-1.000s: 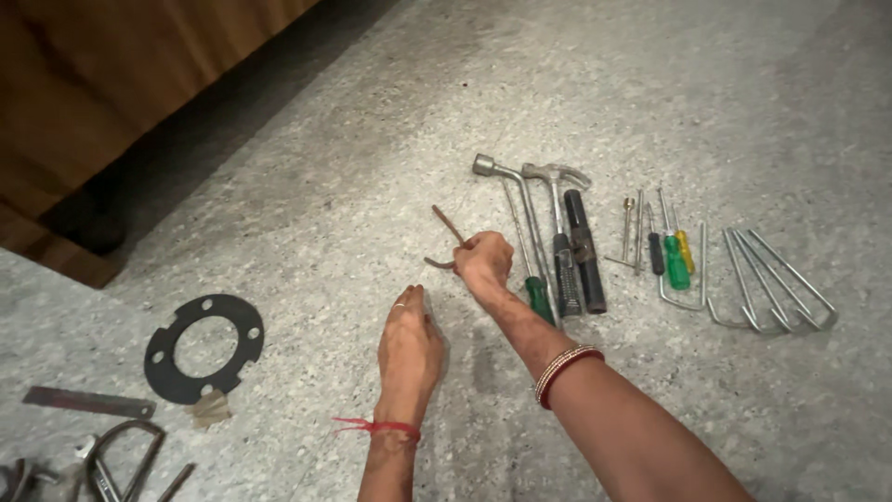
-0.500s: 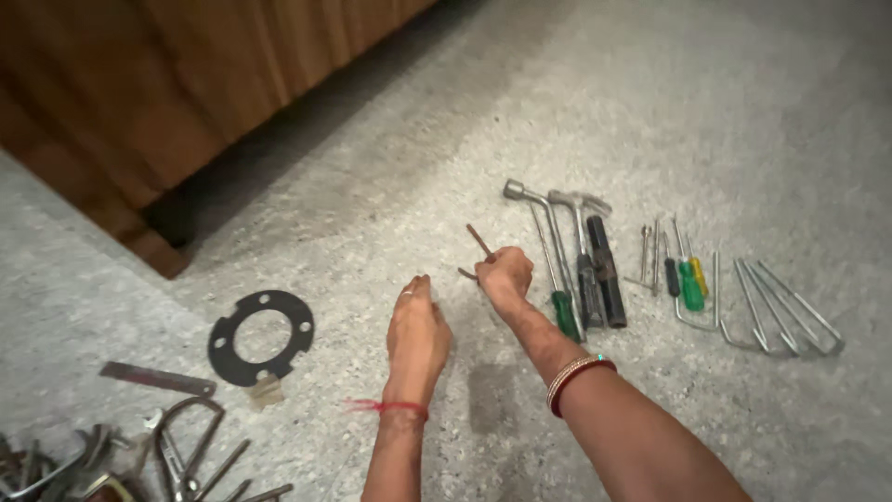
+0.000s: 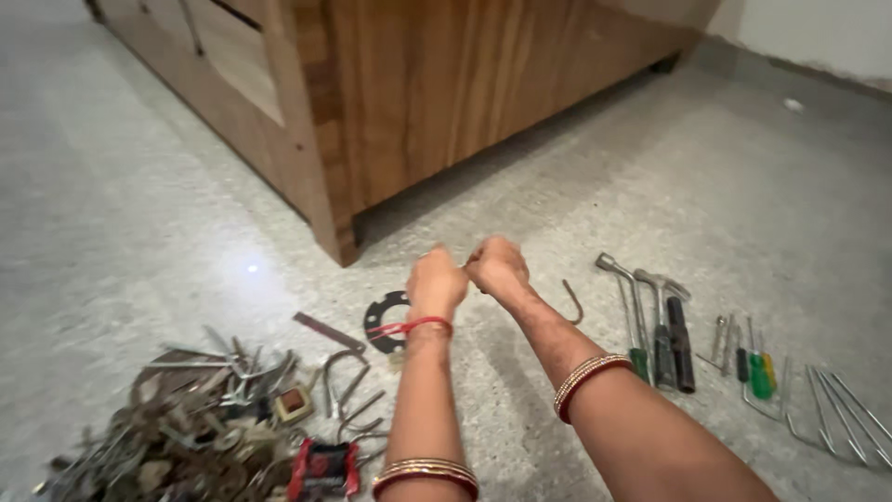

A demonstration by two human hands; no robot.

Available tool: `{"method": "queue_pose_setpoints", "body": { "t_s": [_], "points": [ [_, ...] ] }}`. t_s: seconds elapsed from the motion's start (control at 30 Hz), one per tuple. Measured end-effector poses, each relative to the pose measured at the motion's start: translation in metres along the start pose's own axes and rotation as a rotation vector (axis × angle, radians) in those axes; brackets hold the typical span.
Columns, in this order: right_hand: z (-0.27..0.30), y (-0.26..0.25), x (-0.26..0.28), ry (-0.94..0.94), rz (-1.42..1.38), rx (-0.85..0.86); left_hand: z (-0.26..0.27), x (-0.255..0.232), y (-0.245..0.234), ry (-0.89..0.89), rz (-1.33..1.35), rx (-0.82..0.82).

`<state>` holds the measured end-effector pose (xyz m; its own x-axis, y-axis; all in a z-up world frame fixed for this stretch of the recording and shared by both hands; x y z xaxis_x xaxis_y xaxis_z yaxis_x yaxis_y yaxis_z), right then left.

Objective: The person sorts a mixed pile of hardware on the floor, picking up individual items such as hooks, bolts, and washers and placing them into separate neat rows. The person repeatedly reaches into the pile, selects an item, and places it in a designated line on the floor.

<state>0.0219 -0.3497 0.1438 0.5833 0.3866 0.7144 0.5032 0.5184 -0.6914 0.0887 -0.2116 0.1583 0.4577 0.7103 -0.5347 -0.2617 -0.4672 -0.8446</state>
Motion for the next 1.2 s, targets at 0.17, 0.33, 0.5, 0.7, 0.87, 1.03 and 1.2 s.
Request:
{"method": "queue_pose_setpoints", "body": {
  "t_s": [0.17,0.33,0.5,0.7,0.87,1.03,1.2],
  "points": [
    [0.035,0.063,0.059,-0.273,0.028,-0.013,0.009,0.108,-0.021,-0.025,0.002,-0.107],
    [0.077,0.169,-0.003,-0.101,-0.342,0.342,0.054,0.250,0.024,-0.341,-0.034,-0.089],
    [0.105,0.235,-0.032,-0.107,-0.216,0.490,0.090,0.330,0.095,-0.590,-0.050,0.058],
    [0.136,0.267,-0.036,-0.475,-0.242,0.405,0.101,0.301,0.110,-0.646,-0.013,-0.108],
    [0.150,0.277,-0.045,-0.345,-0.505,0.461,0.117,0.267,0.082,-0.631,0.063,-0.126],
    [0.156,0.283,-0.025,-0.363,0.027,0.505,0.125,0.271,0.063,-0.581,0.056,-0.168],
    [0.158,0.260,-0.010,-0.544,0.013,0.384,0.120,0.279,0.070,-0.635,0.063,-0.165]
  ]
}}
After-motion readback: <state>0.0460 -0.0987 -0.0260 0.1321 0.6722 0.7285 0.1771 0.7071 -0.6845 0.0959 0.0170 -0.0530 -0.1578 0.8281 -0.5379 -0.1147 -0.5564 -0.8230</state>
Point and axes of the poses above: each hand's wrist, its own z-axis away from the middle knuckle, its own y-axis out of the palm, x = y × z, the point moved 7 cm from there along -z, towards the middle knuckle, and after that the axes turned 14 degrees about -z, right-handed, at the moved point
